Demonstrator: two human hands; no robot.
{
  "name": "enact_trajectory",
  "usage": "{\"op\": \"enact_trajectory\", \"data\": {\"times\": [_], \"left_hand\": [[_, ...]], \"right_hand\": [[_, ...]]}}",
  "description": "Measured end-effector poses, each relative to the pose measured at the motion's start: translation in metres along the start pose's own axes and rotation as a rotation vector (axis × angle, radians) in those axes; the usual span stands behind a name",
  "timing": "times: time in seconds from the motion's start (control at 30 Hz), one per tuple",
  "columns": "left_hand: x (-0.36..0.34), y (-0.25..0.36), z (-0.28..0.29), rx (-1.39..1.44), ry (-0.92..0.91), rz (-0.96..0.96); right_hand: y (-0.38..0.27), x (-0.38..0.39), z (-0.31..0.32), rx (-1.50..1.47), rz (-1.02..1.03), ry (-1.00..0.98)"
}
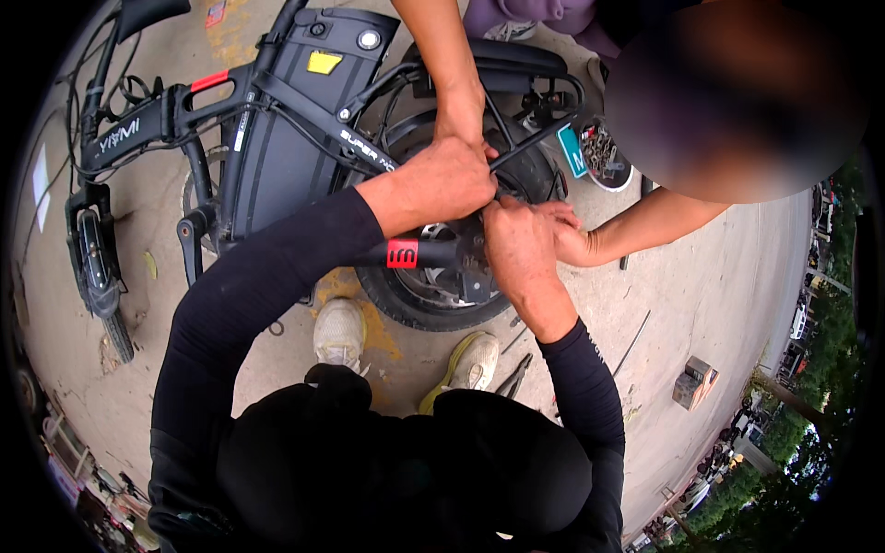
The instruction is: The person uses an Allen key to tighten bolts on the rear brake caliper of an electric bicycle. They work alongside another person who assists by holding the brake cable and stabilizing the wheel.
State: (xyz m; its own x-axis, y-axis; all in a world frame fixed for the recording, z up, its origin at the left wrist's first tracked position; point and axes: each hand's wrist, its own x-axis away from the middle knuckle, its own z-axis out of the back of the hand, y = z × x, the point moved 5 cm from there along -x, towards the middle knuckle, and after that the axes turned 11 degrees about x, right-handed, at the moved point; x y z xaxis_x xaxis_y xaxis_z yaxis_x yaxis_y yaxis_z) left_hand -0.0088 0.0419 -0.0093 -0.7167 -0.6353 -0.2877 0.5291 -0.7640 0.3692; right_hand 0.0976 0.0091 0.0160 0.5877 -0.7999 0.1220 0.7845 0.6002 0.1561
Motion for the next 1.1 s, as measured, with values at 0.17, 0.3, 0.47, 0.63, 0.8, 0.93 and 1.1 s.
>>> {"op": "enact_trajectory", "data": {"times": [0.17,0.3,0.47,0.63,0.8,0.93,1.1], "left_hand": [[-0.014,0.003,-0.02,0.043,0.019,-0.041],[-0.003,-0.003,-0.003,0.022,-0.019,-0.015],[-0.003,-0.003,-0.003,0.068,-0.048,0.026],[-0.005,-0.001,-0.004,0.072,-0.067,0.015],[-0.005,-0.003,-0.002,0.093,-0.099,-0.005],[-0.003,-0.006,-0.007,0.088,-0.079,-0.015],[-0.002,-0.009,-0.011,0.085,-0.1,-0.022]], "right_hand": [[0.012,0.01,-0.012,0.034,-0.03,-0.04],[0.002,-0.003,-0.008,0.019,0.031,-0.005],[0.006,0.003,-0.01,-0.126,-0.022,0.055],[0.005,0.005,-0.005,-0.064,-0.077,0.029],[0.001,0.0,-0.005,0.0,0.078,0.052],[-0.002,-0.003,-0.005,-0.021,0.048,0.061],[-0.004,-0.004,-0.004,-0.037,-0.028,0.002]]}}
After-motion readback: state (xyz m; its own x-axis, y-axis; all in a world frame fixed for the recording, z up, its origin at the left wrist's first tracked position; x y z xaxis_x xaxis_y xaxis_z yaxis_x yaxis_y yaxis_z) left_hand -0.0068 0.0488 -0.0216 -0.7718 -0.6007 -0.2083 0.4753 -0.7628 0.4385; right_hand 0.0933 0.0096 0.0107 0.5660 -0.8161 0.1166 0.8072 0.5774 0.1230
